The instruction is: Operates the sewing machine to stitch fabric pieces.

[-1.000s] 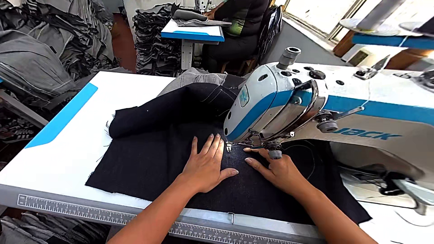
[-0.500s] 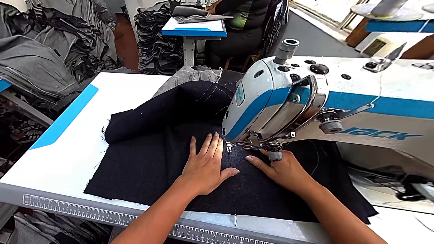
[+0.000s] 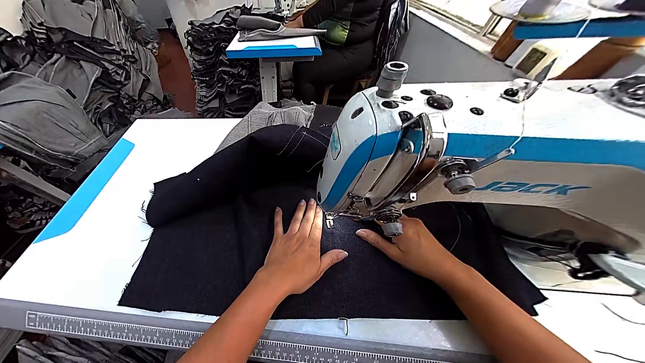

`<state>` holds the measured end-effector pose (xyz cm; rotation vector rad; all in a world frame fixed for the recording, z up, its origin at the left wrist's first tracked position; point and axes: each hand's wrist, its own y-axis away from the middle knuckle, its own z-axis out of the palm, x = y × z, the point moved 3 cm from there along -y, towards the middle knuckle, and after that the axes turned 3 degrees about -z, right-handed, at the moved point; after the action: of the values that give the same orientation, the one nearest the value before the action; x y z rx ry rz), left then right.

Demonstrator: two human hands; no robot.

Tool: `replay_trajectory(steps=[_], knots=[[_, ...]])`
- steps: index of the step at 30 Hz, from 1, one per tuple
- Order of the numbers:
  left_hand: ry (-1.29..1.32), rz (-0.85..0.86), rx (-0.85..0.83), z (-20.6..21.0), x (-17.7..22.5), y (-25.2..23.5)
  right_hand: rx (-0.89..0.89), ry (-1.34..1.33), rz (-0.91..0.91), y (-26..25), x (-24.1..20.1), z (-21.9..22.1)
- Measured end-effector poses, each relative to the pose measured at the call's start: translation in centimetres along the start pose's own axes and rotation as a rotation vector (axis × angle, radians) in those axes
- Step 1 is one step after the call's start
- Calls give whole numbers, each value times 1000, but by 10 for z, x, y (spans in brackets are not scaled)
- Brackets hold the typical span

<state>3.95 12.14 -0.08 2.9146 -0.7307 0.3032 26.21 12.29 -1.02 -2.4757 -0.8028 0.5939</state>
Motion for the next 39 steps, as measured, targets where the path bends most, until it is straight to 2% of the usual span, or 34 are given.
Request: replay_trajectory(steps=[17,21,24,28,32,39], knots=[[12,1,-20,-1,-2,-5,12,21,-31,-6,6,1],[21,116,49,7,-5,16,-12,28,8,7,-26,0],[79,318,40,11,-9,48,-92,-104,-61,34,-60,4],[244,530,-6,7,-30,59,-53,-190,-94,58,-62,6],[336,576,7,5,-37,58,-33,-217,-94,55,-57,4],[339,568,19,5,-38,57,-15,-253,-59,54,-53,3]])
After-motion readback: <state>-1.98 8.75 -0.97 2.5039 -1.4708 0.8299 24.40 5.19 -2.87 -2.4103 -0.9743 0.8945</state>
